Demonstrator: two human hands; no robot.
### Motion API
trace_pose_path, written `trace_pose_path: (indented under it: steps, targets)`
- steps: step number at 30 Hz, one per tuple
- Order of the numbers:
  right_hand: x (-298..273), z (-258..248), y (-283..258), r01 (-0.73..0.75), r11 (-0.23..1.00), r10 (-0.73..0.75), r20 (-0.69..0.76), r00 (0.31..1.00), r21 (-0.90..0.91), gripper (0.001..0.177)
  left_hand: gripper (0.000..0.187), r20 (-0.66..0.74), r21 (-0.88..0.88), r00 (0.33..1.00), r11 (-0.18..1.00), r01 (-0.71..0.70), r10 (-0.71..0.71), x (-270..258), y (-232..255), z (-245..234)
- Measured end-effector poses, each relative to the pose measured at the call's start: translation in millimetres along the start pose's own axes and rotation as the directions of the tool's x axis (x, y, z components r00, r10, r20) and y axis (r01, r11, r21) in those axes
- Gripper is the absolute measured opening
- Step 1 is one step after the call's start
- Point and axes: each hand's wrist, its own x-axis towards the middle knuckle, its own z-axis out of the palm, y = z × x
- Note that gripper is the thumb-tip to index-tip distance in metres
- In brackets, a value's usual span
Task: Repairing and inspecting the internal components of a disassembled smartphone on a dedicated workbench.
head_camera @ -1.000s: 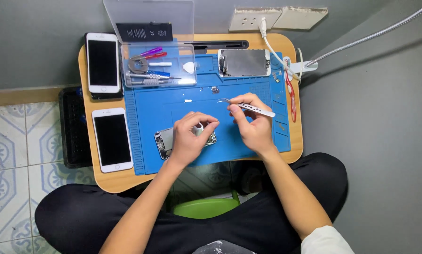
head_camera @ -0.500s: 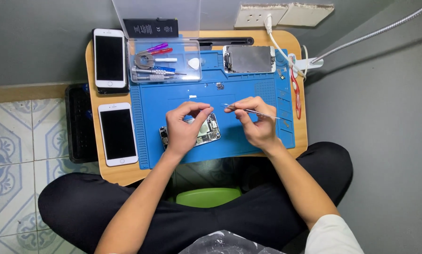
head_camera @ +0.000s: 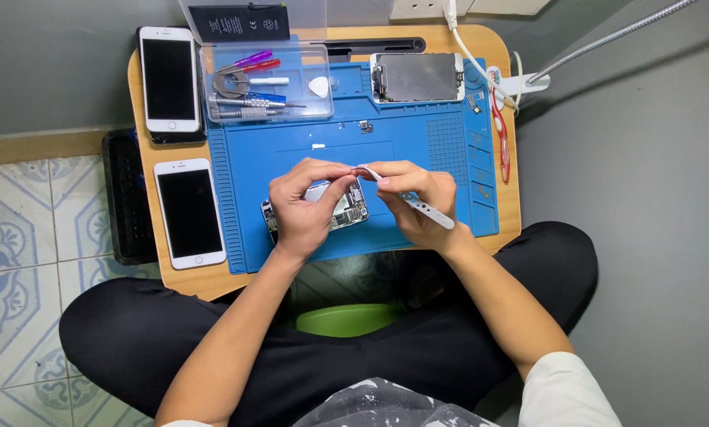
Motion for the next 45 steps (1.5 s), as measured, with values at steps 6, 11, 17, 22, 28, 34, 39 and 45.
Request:
trace_pose_path:
  steps: [6, 11, 17, 22, 28, 34, 39, 45]
  targets:
    - [4, 0, -1, -0.023, 0.998, 0.025, 0.042, 0.999, -0.052, 0.005, 0.006, -0.025, -0.006, 0.998, 0.998, 0.062, -0.062, -4, -8, 1]
    - [6, 3, -4, -0.024, 0.996, 0.028, 0.046, 0.999, -0.091, 0.003, 0.006, -0.032, 0.020, 0.997, 0.997, 0.074, -0.073, -5, -10, 0]
    - [7, 2, -7, -0.038, 0.994, 0.043, 0.052, 0.998, -0.105, 0.003, 0.006, -0.027, 0.035, 0.997, 0.997, 0.072, -0.071, -7, -10, 0]
    - [5, 1, -7, -0.040, 0.994, 0.046, 0.054, 0.998, -0.103, 0.003, 0.007, -0.020, 0.047, 0.998, 0.997, 0.067, -0.066, -5, -7, 1]
    - [-4, 1, 1, -0.064, 0.996, 0.066, 0.029, 0.997, -0.068, 0.003, 0.006, -0.015, 0.039, 0.995, 0.995, 0.095, -0.094, -7, -8, 1]
    - [-6, 1, 3, -0.159, 0.985, 0.160, -0.007, 0.987, 0.065, 0.006, 0.004, 0.036, 0.002, 0.991, 0.991, 0.131, -0.131, -7, -11, -1]
    - [-13, 0, 12, -0.210, 0.965, 0.219, -0.044, 0.975, 0.157, 0.008, 0.004, 0.084, -0.061, 0.982, 0.983, 0.174, -0.168, -6, -12, 0]
    - [-11, 3, 8, -0.280, 0.934, 0.293, -0.031, 0.955, 0.221, 0.015, 0.007, 0.148, -0.122, 0.967, 0.966, 0.226, -0.207, -7, -11, -3]
